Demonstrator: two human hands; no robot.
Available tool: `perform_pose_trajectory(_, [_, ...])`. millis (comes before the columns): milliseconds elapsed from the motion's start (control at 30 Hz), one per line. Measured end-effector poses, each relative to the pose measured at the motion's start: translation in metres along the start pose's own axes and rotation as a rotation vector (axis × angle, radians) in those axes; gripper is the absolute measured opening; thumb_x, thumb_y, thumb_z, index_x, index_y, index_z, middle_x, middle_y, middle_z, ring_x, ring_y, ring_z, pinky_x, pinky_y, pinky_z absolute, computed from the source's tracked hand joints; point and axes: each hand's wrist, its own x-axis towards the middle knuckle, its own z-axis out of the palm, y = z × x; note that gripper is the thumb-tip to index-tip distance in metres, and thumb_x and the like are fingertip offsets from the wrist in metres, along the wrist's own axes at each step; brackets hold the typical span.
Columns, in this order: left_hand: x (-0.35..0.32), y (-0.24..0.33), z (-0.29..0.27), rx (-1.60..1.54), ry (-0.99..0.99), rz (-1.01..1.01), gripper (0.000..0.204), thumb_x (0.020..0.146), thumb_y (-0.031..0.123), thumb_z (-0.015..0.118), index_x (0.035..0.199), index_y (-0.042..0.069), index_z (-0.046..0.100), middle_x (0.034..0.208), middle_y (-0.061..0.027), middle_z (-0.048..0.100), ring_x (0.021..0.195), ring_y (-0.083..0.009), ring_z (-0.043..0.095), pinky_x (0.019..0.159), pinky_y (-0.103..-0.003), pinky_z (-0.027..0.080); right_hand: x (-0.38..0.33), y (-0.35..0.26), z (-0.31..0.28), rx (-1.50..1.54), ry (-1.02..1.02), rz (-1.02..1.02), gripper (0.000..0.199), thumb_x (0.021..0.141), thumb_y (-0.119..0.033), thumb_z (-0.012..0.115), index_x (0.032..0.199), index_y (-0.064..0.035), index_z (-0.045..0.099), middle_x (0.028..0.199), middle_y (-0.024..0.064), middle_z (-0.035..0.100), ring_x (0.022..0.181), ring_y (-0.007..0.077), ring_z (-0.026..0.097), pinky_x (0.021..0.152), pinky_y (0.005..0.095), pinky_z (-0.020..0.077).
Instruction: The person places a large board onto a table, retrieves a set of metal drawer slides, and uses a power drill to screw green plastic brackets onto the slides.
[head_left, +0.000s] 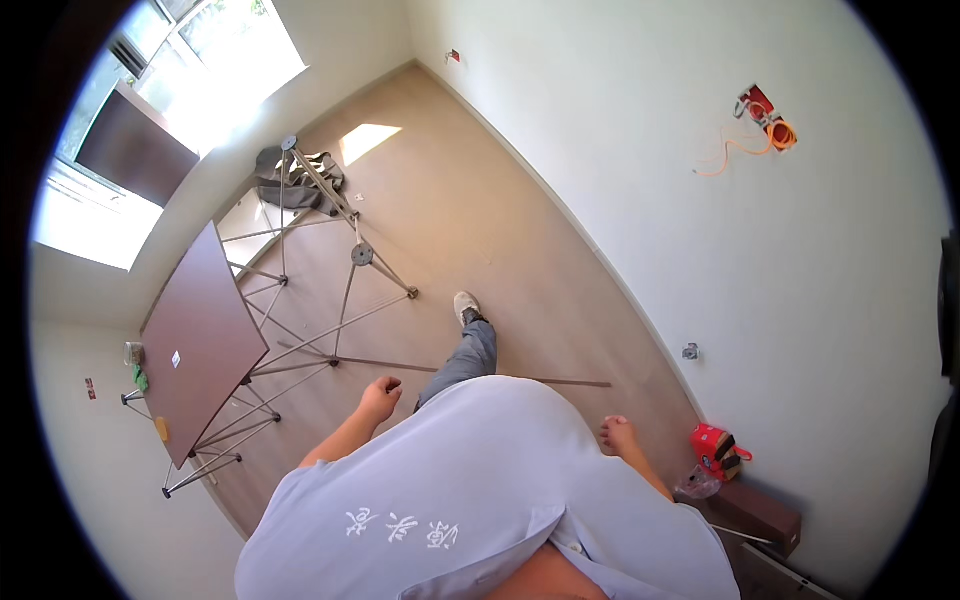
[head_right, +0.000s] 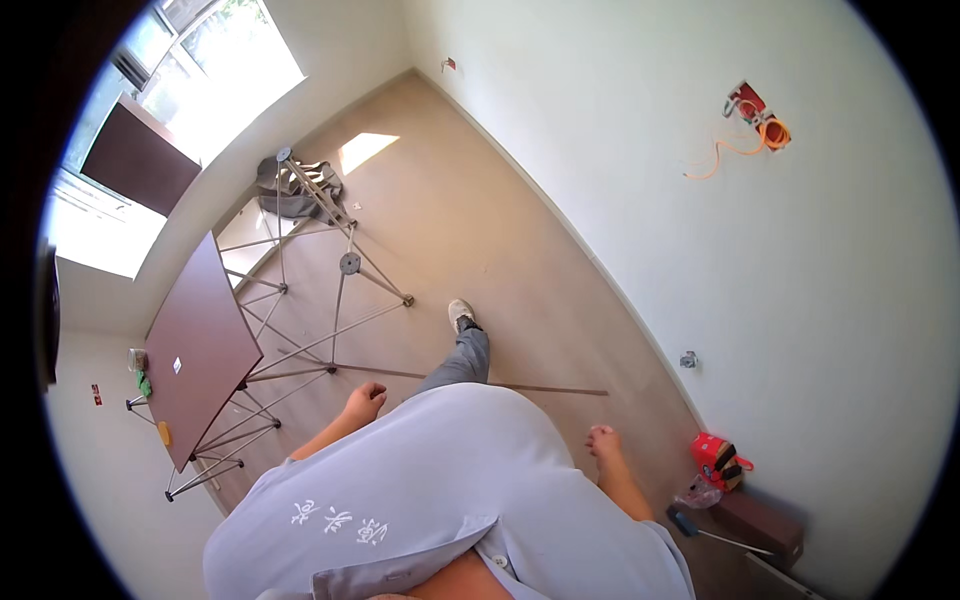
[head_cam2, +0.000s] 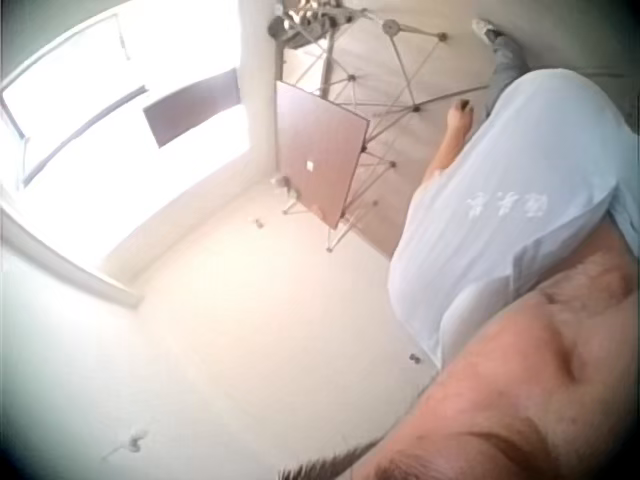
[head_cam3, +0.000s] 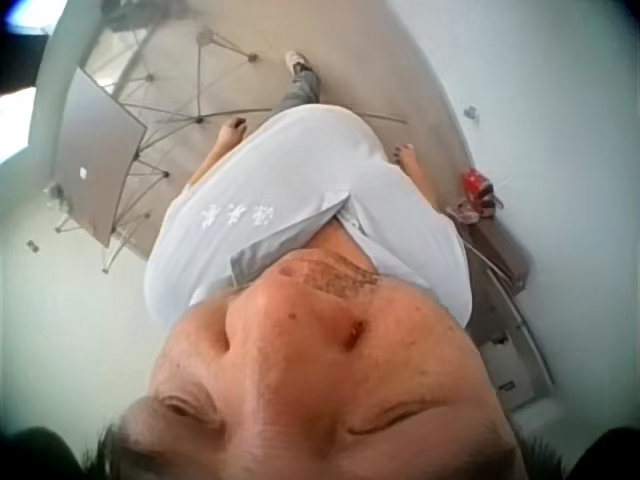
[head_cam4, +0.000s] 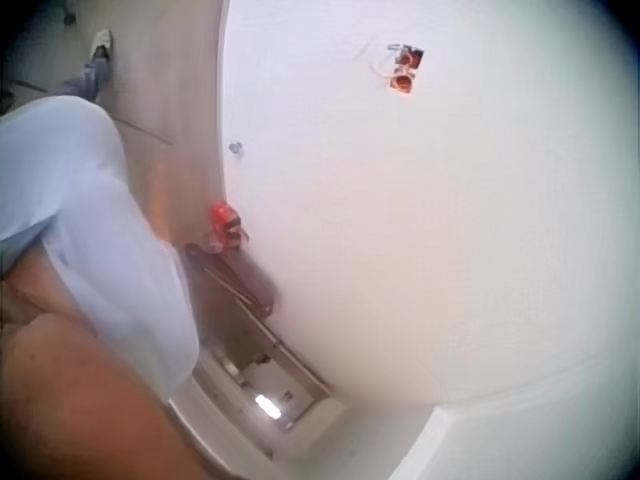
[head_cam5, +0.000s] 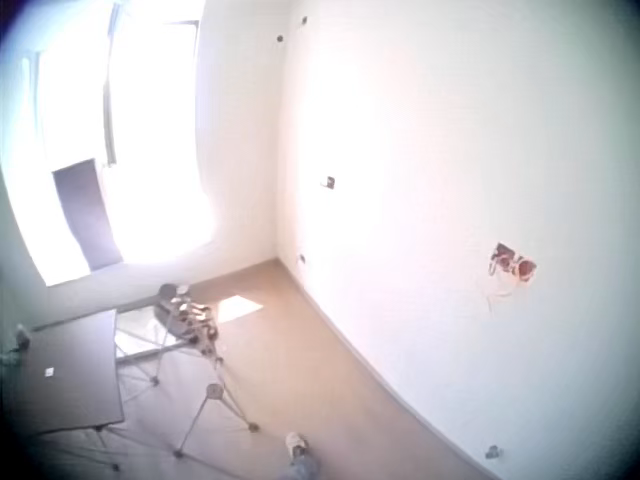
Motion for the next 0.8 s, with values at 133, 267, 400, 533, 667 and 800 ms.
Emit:
perform_pose_trajectory(133, [-0.019, 0.052, -0.016, -0.004, -0.02, -0.063, 0.031, 0.098, 0.023, 0.071, 0.123, 0.005, 0.074, 0.119, -0.0171, 0.078, 0.109, -0.0324, 0.075, 0.095, -0.043, 0.059, -0.046, -0.024, -0.008, -0.234, -0.095, -0.025, 0.032, 0.101, -0.03, 0.068, 0.126, -0.0097, 0.066, 0.1, 0.007, 0.074, 0.083, 0.023, 0.071, 0.07, 0.04, 0.0559])
perform_pose_trajectory(267, [0.051, 0.155, -0.099, -0.013, -0.019, 0.016, 0.029, 0.1, 0.021, 0.069, 0.124, 0.006, 0.073, 0.119, -0.0167, 0.077, 0.108, -0.0325, 0.074, 0.094, -0.042, 0.059, -0.049, -0.172, 0.028, -0.304, -0.058, -0.078, 0.026, 0.103, -0.028, 0.067, 0.122, -0.0108, 0.066, 0.099, 0.0054, 0.073, 0.083, 0.0194, 0.071, 0.067, 0.038, 0.0532])
perform_pose_trajectory(400, [0.137, 0.241, -0.169, -0.139, 0.108, 0.135, 0.03, 0.101, 0.02, 0.069, 0.127, 0.006, 0.072, 0.119, -0.0163, 0.077, 0.108, -0.0313, 0.074, 0.095, -0.041, 0.058, -0.006, -0.333, 0.085, 0.092, 0.038, -0.113, 0.023, 0.104, -0.027, 0.066, 0.12, -0.0109, 0.066, 0.098, 0.0038, 0.072, 0.082, 0.0168, 0.07, 0.065, 0.0353, 0.0512])
perform_pose_trajectory(533, [0.211, 0.282, -0.212, -0.213, 0.184, 0.115, 0.03, 0.101, 0.019, 0.069, 0.128, 0.006, 0.072, 0.12, -0.0159, 0.077, 0.108, -0.0306, 0.074, 0.095, -0.041, 0.058, 0.053, -0.466, 0.125, -0.042, -0.019, -0.194, 0.021, 0.104, -0.025, 0.065, 0.119, -0.009, 0.065, 0.095, 0.0034, 0.071, 0.079, 0.0164, 0.07, 0.063, 0.0315, 0.05])
perform_pose_trajectory(667, [0.279, 0.282, -0.225, -0.184, 0.211, -0.018, 0.03, 0.101, 0.019, 0.068, 0.127, 0.006, 0.073, 0.12, -0.0159, 0.077, 0.11, -0.0304, 0.074, 0.096, -0.041, 0.059, 0.135, -0.592, 0.164, -0.108, -0.126, -0.23, 0.017, 0.103, -0.021, 0.065, 0.114, -0.0078, 0.065, 0.091, 0.0046, 0.069, 0.073, 0.0165, 0.068, 0.055, 0.0296, 0.0469])
perform_pose_trajectory(800, [0.317, 0.273, -0.236, -0.268, 0.179, -0.286, 0.03, 0.101, 0.019, 0.067, 0.127, 0.005, 0.073, 0.118, -0.0166, 0.078, 0.11, -0.0306, 0.075, 0.095, -0.041, 0.059, 0.199, -0.732, 0.219, -0.341, -0.244, -0.194, 0.014, 0.103, -0.018, 0.066, 0.11, -0.0059, 0.065, 0.086, 0.0052, 0.067, 0.069, 0.0161, 0.066, 0.051, 0.0291, 0.0454])
